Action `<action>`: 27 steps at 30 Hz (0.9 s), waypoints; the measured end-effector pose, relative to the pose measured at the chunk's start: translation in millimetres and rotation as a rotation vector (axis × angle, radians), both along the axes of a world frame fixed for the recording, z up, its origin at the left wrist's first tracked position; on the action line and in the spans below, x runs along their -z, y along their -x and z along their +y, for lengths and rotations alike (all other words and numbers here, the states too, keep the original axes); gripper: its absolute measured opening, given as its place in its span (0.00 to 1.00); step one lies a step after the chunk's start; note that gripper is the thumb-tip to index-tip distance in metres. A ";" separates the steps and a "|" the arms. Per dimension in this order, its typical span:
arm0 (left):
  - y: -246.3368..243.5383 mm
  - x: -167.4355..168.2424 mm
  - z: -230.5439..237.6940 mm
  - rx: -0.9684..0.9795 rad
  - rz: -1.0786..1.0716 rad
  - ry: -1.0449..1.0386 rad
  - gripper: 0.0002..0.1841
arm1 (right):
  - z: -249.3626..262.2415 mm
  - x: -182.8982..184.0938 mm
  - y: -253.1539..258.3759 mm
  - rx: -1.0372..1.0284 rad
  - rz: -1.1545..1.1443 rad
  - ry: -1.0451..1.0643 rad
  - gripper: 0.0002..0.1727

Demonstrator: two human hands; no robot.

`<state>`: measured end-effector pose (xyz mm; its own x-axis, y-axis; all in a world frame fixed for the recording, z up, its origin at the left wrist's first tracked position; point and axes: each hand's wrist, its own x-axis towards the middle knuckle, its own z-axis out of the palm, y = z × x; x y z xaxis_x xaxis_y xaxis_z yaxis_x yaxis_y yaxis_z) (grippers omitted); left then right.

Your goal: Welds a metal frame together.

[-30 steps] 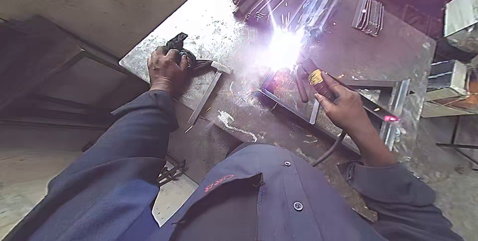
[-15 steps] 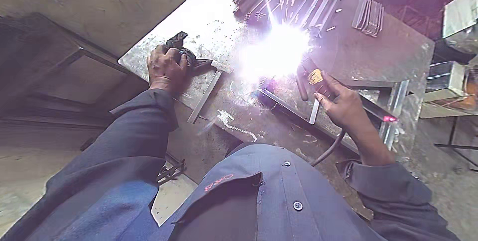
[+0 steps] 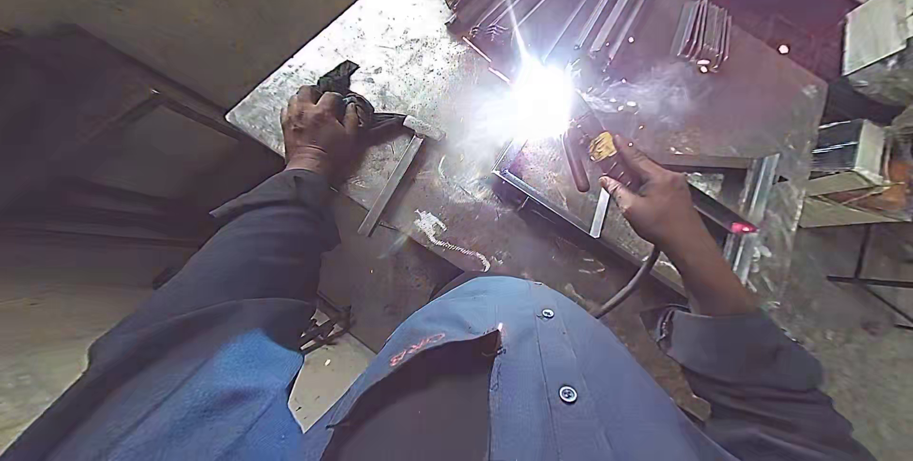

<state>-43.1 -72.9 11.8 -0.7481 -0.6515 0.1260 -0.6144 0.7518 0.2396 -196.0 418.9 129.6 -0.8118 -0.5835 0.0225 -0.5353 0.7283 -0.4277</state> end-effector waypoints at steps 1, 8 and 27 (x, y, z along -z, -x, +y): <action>0.1 -0.7 0.5 -0.001 -0.003 -0.003 0.28 | -0.2 -0.5 -0.2 0.005 -0.003 -0.002 0.35; -0.4 -9.3 8.6 -0.023 -0.028 -0.023 0.27 | -1.5 -4.7 -1.4 0.022 -0.022 -0.036 0.35; 0.4 2.3 -2.8 -0.004 -0.001 -0.002 0.27 | -6.0 -2.6 1.5 -0.007 0.020 -0.058 0.34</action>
<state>-43.5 -75.6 9.5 -0.7459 -0.6544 0.1240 -0.6174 0.7492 0.2400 -197.5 413.0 132.1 -0.8073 -0.5902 0.0044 -0.5486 0.7476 -0.3744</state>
